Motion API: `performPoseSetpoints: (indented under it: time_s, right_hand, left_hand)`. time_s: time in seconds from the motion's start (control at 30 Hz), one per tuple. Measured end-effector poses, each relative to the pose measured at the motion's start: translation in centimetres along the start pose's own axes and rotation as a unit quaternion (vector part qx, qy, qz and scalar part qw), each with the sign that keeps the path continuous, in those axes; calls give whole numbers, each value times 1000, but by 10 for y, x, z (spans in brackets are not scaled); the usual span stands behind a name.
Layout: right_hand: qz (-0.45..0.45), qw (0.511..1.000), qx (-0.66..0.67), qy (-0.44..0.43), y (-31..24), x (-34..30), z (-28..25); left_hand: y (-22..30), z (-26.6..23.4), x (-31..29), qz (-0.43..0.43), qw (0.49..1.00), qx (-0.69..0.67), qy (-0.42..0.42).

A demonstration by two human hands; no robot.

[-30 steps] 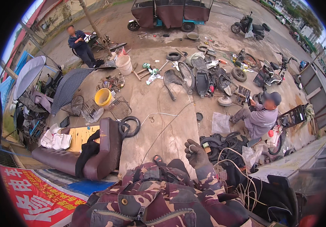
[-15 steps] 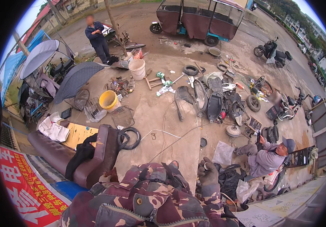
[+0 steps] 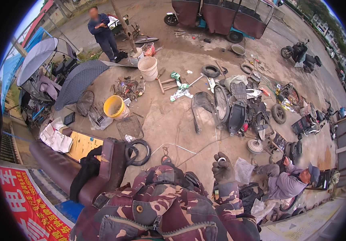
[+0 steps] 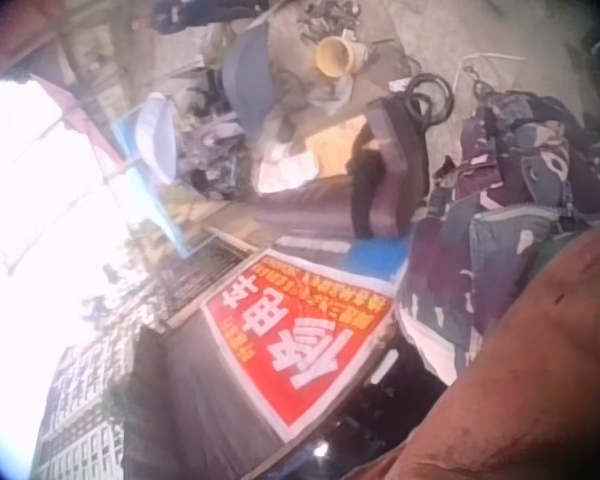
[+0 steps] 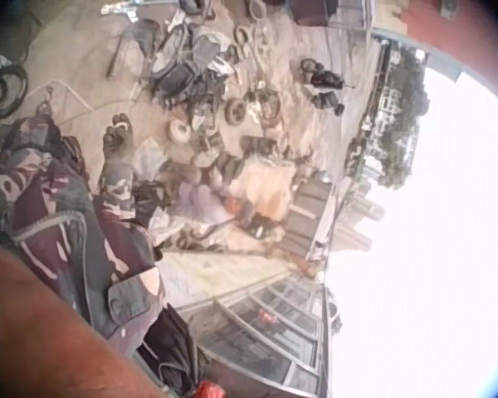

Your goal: The person searches through a blue bin of small metal parts, selects a few bearings, and walks to an outdoor work area. They wipe the bearings with a red cloth, then use a small brush to clean the inner races, repeatedly rotating and inspecting them by hand.

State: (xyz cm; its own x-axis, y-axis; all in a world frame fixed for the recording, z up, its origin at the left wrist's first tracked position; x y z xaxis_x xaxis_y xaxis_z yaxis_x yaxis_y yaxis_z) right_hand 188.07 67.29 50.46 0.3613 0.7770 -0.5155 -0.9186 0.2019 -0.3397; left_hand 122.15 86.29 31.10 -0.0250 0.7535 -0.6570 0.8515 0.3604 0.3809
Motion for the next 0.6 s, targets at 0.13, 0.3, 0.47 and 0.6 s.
performPoseSetpoints:
  time_s: [0.13, 0.3, 0.47, 0.6]
  right_hand:
    - [62, 997, 50, -25, 25, 86, 14]
    - [68, 996, 61, -18, 7, 158, 53]
    - [87, 993, 69, -34, -38, 257, 58]
    - [85, 994, 44, -60, -76, 358, 51]
  left_hand:
    - [26, -10, 59, -12, 1000, 3, -1]
    - [93, -49, 123, -3, 999, -25, 41]
    - [161, -45, 202, 2, 992, -88, 94]
    - [212, 1, 264, -6, 994, -78, 79]
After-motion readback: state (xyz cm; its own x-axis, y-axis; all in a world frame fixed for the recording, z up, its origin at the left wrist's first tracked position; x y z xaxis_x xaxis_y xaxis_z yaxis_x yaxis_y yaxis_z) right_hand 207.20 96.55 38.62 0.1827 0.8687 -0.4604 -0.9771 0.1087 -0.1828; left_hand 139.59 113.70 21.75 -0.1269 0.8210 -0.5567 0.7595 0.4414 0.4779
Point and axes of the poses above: each hand's wrist, its own x-axis towards the middle knuckle, its own z-axis out of the palm, y = z × x, the point moved 1 cm from there along x, towards the middle knuckle, and after that the axes turned 4 degrees about z, right-handed, at the moved point
